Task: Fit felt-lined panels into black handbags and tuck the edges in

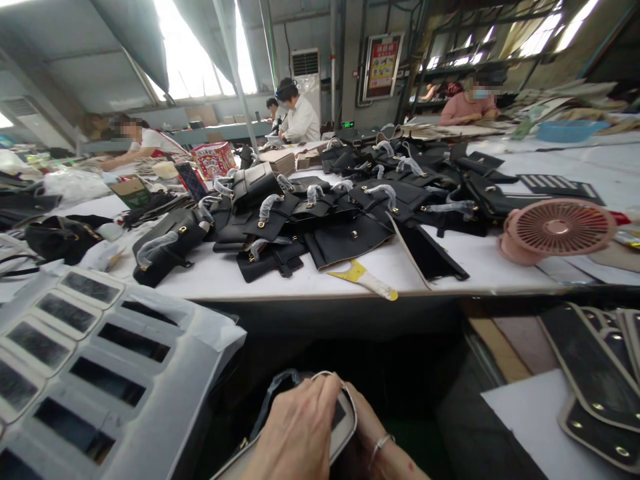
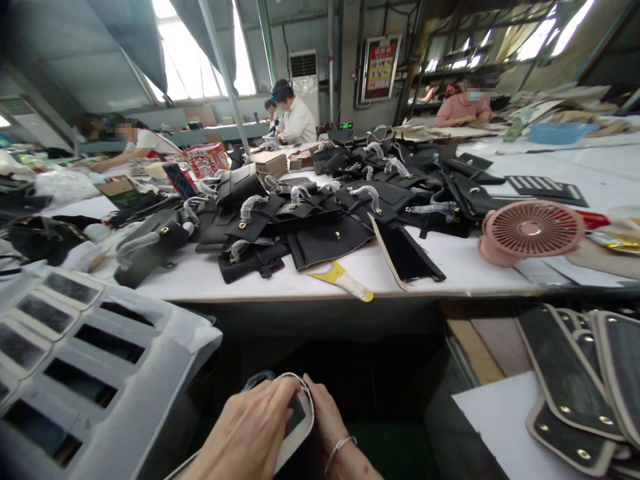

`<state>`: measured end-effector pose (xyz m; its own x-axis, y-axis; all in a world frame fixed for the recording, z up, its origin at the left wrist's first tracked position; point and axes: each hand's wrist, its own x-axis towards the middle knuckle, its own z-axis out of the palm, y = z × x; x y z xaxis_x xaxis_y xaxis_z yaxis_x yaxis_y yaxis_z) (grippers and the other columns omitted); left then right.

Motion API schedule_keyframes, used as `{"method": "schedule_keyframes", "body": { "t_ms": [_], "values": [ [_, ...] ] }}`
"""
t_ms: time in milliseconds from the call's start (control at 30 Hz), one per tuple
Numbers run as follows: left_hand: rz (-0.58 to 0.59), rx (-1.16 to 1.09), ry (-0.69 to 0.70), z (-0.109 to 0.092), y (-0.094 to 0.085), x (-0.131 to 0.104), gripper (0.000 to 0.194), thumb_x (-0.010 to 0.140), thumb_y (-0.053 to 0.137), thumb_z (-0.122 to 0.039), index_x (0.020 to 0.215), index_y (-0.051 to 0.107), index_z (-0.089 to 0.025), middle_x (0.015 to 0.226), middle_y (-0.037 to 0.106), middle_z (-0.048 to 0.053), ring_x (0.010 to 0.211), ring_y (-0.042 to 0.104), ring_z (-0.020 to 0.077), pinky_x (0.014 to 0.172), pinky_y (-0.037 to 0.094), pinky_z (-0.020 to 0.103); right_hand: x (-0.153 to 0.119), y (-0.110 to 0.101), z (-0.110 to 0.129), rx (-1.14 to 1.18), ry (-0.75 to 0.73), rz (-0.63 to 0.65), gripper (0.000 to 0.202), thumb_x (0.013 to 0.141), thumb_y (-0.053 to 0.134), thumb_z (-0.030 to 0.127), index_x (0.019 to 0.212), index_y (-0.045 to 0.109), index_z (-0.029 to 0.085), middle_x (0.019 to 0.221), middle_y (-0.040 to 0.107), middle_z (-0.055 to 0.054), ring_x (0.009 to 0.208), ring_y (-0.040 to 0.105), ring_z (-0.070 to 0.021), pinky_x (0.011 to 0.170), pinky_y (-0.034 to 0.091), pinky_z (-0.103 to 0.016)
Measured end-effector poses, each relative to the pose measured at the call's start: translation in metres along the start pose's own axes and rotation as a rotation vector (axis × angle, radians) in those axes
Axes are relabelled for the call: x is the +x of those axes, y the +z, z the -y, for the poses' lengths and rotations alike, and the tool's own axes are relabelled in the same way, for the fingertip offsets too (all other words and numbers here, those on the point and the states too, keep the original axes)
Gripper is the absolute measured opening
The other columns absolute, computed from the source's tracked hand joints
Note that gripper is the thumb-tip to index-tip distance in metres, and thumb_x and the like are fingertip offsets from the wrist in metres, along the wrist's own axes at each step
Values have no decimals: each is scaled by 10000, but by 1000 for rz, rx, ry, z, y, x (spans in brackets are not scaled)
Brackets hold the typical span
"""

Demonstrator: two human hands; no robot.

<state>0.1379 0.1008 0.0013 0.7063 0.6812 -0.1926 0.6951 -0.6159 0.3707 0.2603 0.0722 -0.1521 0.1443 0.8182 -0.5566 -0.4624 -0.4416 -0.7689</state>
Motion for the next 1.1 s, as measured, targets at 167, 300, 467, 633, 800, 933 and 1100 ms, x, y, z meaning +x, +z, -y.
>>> {"method": "schedule_keyframes", "body": {
  "t_ms": [167, 300, 467, 633, 800, 933, 1100],
  "values": [
    [30, -49, -21, 2, -16, 1, 359, 778, 374, -19, 1033, 530, -219, 988, 642, 41, 896, 650, 237, 760, 528, 364, -34, -15, 33, -226, -212, -1, 482, 788, 626, 660, 889, 745, 204, 909, 655, -47, 914, 603, -223, 861, 455, -288],
    [-11, -43, -7, 6, -18, 3, 329, 813, 371, -44, 1027, 536, -230, 949, 646, 27, 839, 659, 240, 712, 531, 357, -65, -13, 50, -492, -399, 55, 454, 911, 507, 585, 1114, 720, 240, 974, 615, -51, 885, 614, -193, 784, 478, -244],
    [-44, -27, 4, 12, -22, 22, 320, 804, 423, -100, 980, 639, -255, 1022, 656, 30, 739, 678, 241, 646, 531, 362, -78, 0, 55, -562, -565, -82, 339, 856, 631, 530, 1024, 760, 264, 836, 587, -10, 718, 584, -140, 658, 450, -207],
    [3, -115, 66, 29, -21, 44, 260, 717, 530, -149, 830, 744, -244, 899, 711, 41, 802, 685, 270, 690, 527, 363, -73, 0, 50, -593, -648, -108, 308, 847, 658, 490, 1011, 775, 257, 797, 580, -14, 686, 583, -138, 583, 436, -205],
    [55, -303, 136, 51, -13, 55, 302, 679, 589, -167, 884, 779, -282, 879, 743, -6, 812, 684, 184, 694, 504, 246, -68, -6, 43, -639, -743, -144, 276, 851, 667, 437, 1013, 777, 243, 796, 601, -32, 692, 615, -151, 576, 456, -199],
    [60, -436, 216, 62, -8, 57, 328, 704, 570, -138, 919, 783, -265, 893, 741, -23, 820, 675, 138, 718, 499, 193, -67, -6, 45, -740, -791, -167, 277, 850, 668, 430, 999, 786, 229, 726, 590, -25, 588, 574, -136, 514, 437, -206],
    [80, -525, 287, 72, -4, 61, 328, 708, 570, -111, 919, 785, -241, 888, 739, -29, 821, 679, 122, 727, 503, 161, -68, -3, 47, -832, -881, -184, 250, 866, 655, 386, 984, 788, 210, 679, 564, -20, 563, 551, -128, 510, 441, -198]
  ]
}}
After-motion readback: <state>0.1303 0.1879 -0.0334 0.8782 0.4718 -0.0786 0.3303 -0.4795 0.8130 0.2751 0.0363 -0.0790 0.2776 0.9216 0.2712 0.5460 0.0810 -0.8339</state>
